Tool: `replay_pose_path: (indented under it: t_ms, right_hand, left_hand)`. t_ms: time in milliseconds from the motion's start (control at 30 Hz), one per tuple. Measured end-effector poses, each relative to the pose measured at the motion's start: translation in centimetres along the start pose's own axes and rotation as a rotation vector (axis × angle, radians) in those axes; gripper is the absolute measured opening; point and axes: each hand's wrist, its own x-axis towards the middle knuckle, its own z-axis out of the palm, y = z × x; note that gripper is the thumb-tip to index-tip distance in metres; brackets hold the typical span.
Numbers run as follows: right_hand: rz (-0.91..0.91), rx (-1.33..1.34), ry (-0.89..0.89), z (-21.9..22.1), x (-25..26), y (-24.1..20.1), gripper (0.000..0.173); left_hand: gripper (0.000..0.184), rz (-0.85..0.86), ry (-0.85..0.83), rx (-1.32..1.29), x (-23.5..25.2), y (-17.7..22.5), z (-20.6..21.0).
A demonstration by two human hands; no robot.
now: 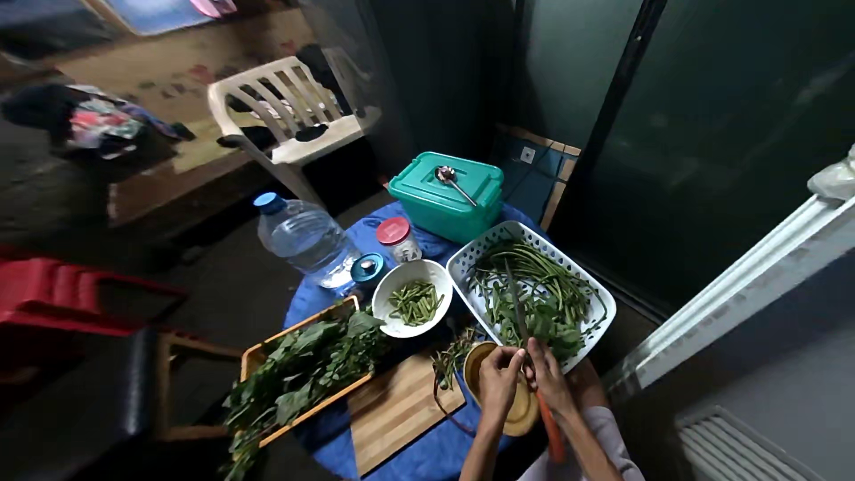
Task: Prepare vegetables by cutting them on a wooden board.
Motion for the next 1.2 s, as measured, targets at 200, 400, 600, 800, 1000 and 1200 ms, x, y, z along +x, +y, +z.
replay_pose_path:
  t_ms: [200, 400, 600, 800, 1000, 1200]
  right_hand:
    - [0.051, -0.171, 0.078, 0.2, 0.2, 0.2, 0.048]
    - [0.104, -0.283, 0.119, -0.4, 0.2, 0.4, 0.055]
    - [-0.028, -0.201, 0.202, -0.6, 0.4, 0.7, 0.054]
    - [0.004, -0.179, 0.121, 0.0, 1.4, -0.5, 0.054]
    - [-0.072, -0.23, 0.082, -0.2, 2.1, 0.2, 0.055]
    - [-0.171, -0.45, 0.063, -0.7, 2.8, -0.4, 0.058]
  left_hand:
    - [0.013, -0.049, 0.01, -0.022, 0.0, -0.6, 0.3]
    - [0.015, -0.086, 0.046, -0.111, 0.4, -0.4, -0.1]
    - [0.012, -0.061, 0.068, -0.076, 0.3, 0.0, -0.6]
    - [0.013, -0.044, 0.032, -0.082, -0.4, 0.3, 0.2]
    - [0.013, -0.032, 0.013, -0.078, -0.4, 0.1, -0.1]
    - [0.012, -0.04, 0.042, -0.112, -0.9, 0.1, -1.2]
